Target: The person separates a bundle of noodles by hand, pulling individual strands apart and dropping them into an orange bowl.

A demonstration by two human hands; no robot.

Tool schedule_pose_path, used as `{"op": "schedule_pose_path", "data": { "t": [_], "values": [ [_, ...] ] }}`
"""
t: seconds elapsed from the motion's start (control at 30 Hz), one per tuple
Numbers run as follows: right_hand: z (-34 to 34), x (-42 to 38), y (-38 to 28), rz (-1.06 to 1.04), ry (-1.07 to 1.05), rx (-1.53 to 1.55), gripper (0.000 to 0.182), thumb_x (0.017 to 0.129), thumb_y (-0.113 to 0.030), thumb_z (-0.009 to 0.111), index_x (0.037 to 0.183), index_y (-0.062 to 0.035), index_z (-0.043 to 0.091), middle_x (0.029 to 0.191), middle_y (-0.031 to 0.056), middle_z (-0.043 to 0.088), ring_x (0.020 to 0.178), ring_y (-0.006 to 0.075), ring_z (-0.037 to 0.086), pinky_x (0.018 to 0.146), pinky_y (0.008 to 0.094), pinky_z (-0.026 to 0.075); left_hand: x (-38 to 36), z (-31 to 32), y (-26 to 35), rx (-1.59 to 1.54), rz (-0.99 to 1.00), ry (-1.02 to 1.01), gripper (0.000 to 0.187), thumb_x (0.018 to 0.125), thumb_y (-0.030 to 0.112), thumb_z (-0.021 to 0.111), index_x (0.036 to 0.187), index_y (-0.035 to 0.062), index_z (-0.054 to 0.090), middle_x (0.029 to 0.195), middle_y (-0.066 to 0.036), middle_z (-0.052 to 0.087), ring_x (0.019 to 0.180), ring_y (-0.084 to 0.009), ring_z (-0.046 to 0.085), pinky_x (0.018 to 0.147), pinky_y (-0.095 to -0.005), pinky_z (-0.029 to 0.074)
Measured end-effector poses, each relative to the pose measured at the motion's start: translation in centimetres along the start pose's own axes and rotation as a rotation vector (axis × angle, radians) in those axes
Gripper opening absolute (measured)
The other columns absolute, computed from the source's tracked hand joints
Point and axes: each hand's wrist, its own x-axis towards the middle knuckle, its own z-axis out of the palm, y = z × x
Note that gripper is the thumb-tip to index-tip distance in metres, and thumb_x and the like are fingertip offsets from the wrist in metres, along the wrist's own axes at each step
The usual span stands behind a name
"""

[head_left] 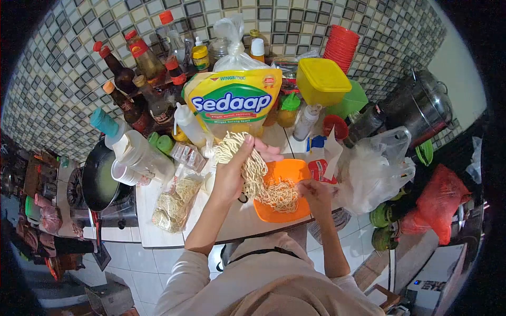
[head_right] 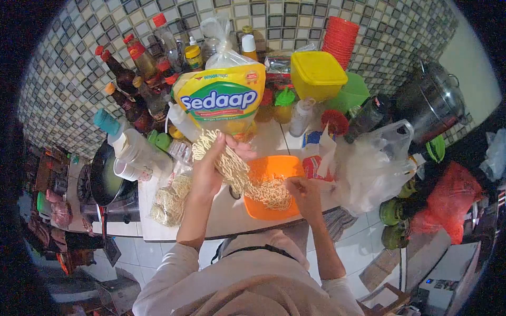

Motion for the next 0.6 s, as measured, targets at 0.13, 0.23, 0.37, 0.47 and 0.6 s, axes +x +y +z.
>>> {"op": "schedule_pose_path", "data": {
  "t": [0.13, 0.23, 0.37, 0.47, 0.6],
  "values": [
    [0.3, 0.2, -1.1, -0.27, -0.058, -0.495, 0.018, 0.074, -0.013, 0.059, 0.09, -0.0041, 0.058, 0.089, 0.0109, 0.056, 0.078, 0.0213, 0.055, 0.07, 0.0307, 0.043, 0.0, 0.2, -0.2, 0.041, -0.023, 0.0, 0.029, 0.089, 0.025, 0.039, 0.086, -0.0024, 0.048, 0.082, -0.019, 0.059, 0.073, -0.0244, 0.061, 0.067, -0.0317, 0.049],
    [0.8, 0.4, -0.4, -0.344, -0.087, -0.652, 0.024, 0.072, -0.016, 0.059, 0.094, -0.0046, 0.057, 0.095, 0.0132, 0.054, 0.084, 0.0264, 0.053, 0.074, 0.0365, 0.042, 0.1, 0.0, -0.7, 0.139, 0.043, -0.104, 0.028, 0.089, 0.025, 0.039, 0.088, -0.0011, 0.049, 0.07, -0.011, 0.056, 0.061, -0.018, 0.058, 0.059, -0.0276, 0.047],
    [2.5, 1.0, 0.9, -0.337, -0.175, -0.663, 0.03, 0.071, -0.017, 0.058, 0.098, -0.0053, 0.055, 0.092, 0.0132, 0.054, 0.087, 0.028, 0.052, 0.077, 0.0395, 0.04, -0.1, 0.4, -0.7, 0.079, -0.023, -0.109, 0.027, 0.089, 0.025, 0.039, 0.088, 0.0002, 0.05, 0.055, -0.001, 0.04, 0.048, -0.0095, 0.04, 0.048, -0.0224, 0.036],
    [3.7, 1.5, 2.7, -0.539, -0.213, -0.969, 0.027, 0.07, -0.017, 0.058, 0.094, -0.0052, 0.055, 0.092, 0.0143, 0.053, 0.088, 0.0298, 0.052, 0.077, 0.0402, 0.04, -0.2, 0.7, -0.4, 0.053, -0.036, -0.092, 0.026, 0.089, 0.025, 0.04, 0.088, 0.0004, 0.05, 0.053, 0.002, 0.033, 0.045, -0.0072, 0.031, 0.045, -0.021, 0.03],
    [3.2, 2.8, 2.0, -0.311, -0.344, -0.942, 0.021, 0.069, -0.018, 0.058, 0.084, -0.0036, 0.057, 0.078, 0.0132, 0.056, 0.076, 0.0285, 0.055, 0.068, 0.0366, 0.043, -0.6, 0.5, 0.7, 0.034, -0.051, -0.085, 0.025, 0.089, 0.024, 0.041, 0.087, 0.0007, 0.049, 0.053, 0.003, 0.03, 0.045, -0.0059, 0.028, 0.044, -0.0213, 0.026]
  ]
}}
